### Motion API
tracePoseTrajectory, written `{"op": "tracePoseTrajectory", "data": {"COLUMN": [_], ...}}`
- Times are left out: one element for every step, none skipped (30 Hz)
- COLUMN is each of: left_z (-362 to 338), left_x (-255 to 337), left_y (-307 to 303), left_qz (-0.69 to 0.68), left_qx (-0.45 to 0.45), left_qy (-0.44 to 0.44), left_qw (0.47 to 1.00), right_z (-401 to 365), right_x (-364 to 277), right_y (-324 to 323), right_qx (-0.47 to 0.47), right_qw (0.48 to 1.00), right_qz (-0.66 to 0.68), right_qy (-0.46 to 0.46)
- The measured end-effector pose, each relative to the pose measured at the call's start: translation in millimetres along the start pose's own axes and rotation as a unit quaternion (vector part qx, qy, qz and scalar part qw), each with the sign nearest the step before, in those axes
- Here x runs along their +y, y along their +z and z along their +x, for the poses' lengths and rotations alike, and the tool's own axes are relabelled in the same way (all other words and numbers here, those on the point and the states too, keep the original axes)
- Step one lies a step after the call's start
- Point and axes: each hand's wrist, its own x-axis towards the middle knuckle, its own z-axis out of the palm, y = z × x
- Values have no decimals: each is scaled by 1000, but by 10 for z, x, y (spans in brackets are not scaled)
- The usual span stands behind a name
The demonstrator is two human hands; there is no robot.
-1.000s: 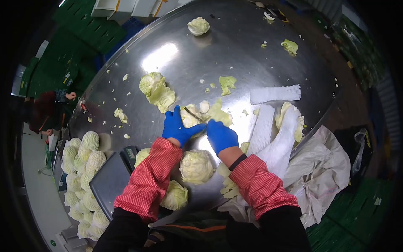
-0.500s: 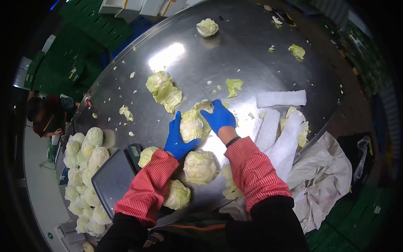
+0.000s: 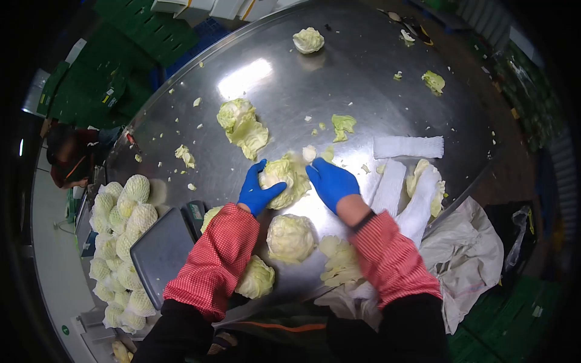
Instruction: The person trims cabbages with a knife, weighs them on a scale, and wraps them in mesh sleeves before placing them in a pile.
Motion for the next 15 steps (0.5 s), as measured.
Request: {"op": "tracePoseTrajectory", "data": {"left_z": [-1, -1, 6, 5, 5, 7, 0, 0, 2, -12, -7, 13, 35, 39, 35], "left_x": [-36, -16, 12, 35, 43, 50, 70, 90, 110, 133, 162, 189, 213, 214, 192], "left_y": [-15, -22, -14, 6, 23, 27, 23, 28, 28, 7, -30, -53, -63, -60, -52], "left_qz": [-11, -5, 0, 4, 26, 50, 74, 85, 99, 113, 84, 93, 99, 104, 100], "left_qx": [-9, -17, -26, -36, -46, -57, -66, -69, -72, -75, -99, -109, -118, -126, -123], "left_qy": [15, 25, 35, 46, 76, 106, 134, 135, 134, 132, 100, 90, 81, 70, 79], "left_qw": [1000, 1000, 999, 998, 996, 992, 986, 985, 983, 982, 986, 986, 985, 984, 984], "right_z": [-128, -228, -280, -322, -347, -295, -186, -110, -87, -134, -239, -333, -399, -386, -364], "right_x": [-42, -66, -95, -132, -143, -88, -40, -16, 5, -64, -149, -204, -223, -215, -192], "right_y": [-144, -226, -241, -247, -261, -254, -239, -233, -232, -260, -280, -294, -297, -293, -278], "right_qx": [-25, -49, -51, -52, -51, -22, 6, 34, 45, 28, 10, -6, -20, -21, -22], "right_qw": [997, 987, 983, 977, 971, 973, 975, 975, 978, 975, 971, 967, 967, 965, 963], "right_qz": [-63, -125, -158, -191, -224, -216, -206, -197, -175, -187, -199, -213, -218, -231, -242], "right_qy": [-44, -86, -82, -78, -73, -78, -85, -93, -108, -120, -131, -140, -130, -122, -112]}}
